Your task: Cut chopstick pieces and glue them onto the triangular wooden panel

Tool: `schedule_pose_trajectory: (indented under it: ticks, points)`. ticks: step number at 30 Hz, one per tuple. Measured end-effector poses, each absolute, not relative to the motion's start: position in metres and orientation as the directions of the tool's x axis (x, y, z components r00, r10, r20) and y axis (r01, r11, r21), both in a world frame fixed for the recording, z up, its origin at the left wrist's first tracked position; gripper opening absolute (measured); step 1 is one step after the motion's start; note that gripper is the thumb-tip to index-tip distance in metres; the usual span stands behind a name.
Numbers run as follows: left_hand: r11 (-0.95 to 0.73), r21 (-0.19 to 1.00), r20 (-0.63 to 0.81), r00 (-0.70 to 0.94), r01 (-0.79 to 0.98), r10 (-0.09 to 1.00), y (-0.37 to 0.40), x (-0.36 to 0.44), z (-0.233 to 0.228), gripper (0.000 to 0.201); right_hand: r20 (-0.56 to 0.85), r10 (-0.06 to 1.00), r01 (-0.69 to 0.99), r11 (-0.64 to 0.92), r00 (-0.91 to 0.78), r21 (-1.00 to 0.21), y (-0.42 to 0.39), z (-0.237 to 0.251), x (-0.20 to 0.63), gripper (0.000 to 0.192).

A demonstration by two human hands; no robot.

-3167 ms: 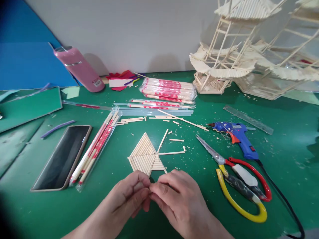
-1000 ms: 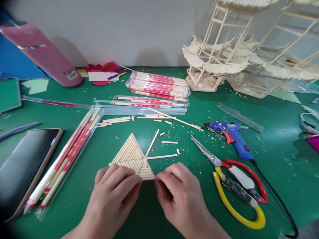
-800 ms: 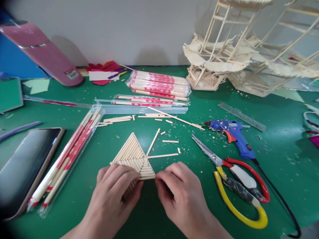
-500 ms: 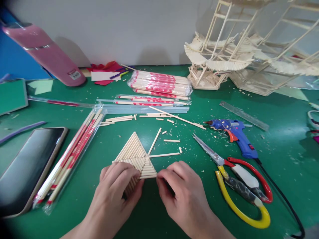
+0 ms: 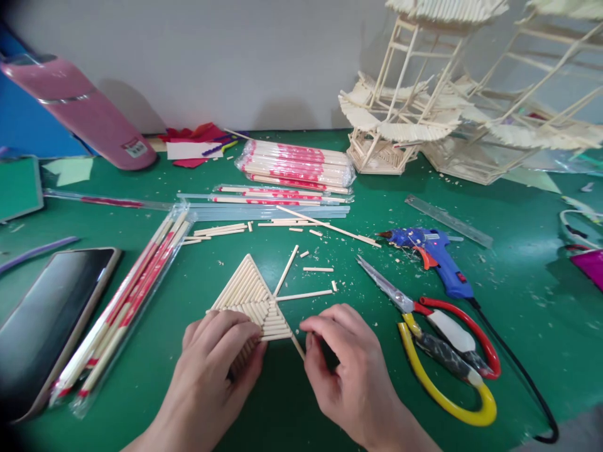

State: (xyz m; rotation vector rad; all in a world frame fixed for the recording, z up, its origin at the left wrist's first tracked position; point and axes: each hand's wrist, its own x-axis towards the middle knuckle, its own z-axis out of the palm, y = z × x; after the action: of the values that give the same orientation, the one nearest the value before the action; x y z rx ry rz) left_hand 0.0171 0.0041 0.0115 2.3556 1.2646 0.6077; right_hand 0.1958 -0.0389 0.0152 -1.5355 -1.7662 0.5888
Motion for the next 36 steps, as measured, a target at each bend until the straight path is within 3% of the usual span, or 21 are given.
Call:
schedule_pose_trajectory:
  ticks: [21,26,31,34,36]
  points:
    - [-0.544,0.514,0.222,0.509,0.663,0.831,0.006,0.018,0.012,0.011,0.201,0.974,0.748,0.21,-0.104,-0.63,-0.036,0.009,0.19,0.009]
    - [-0.609,0.39,0.323,0.516,0.691,0.793,0.001,0.016,0.014,0.016,0.19,0.972,0.73,0.231,-0.14,-0.643,-0.038,0.013,0.193,0.01]
    - [-0.73,0.235,0.511,0.557,0.641,0.654,-0.006,0.021,0.013,0.02,0.253,0.948,0.692,0.314,-0.193,-0.649,-0.044,0.02,0.19,0.009]
    - [-0.734,0.319,0.581,0.488,0.6,0.651,-0.008,0.023,0.012,0.023,0.278,0.938,0.663,0.343,-0.206,-0.665,-0.047,0.025,0.188,0.009]
    - [-0.743,0.422,0.515,0.537,0.52,0.669,-0.009,0.021,0.013,0.019,0.304,0.938,0.662,0.334,-0.165,-0.671,-0.051,0.028,0.195,0.01]
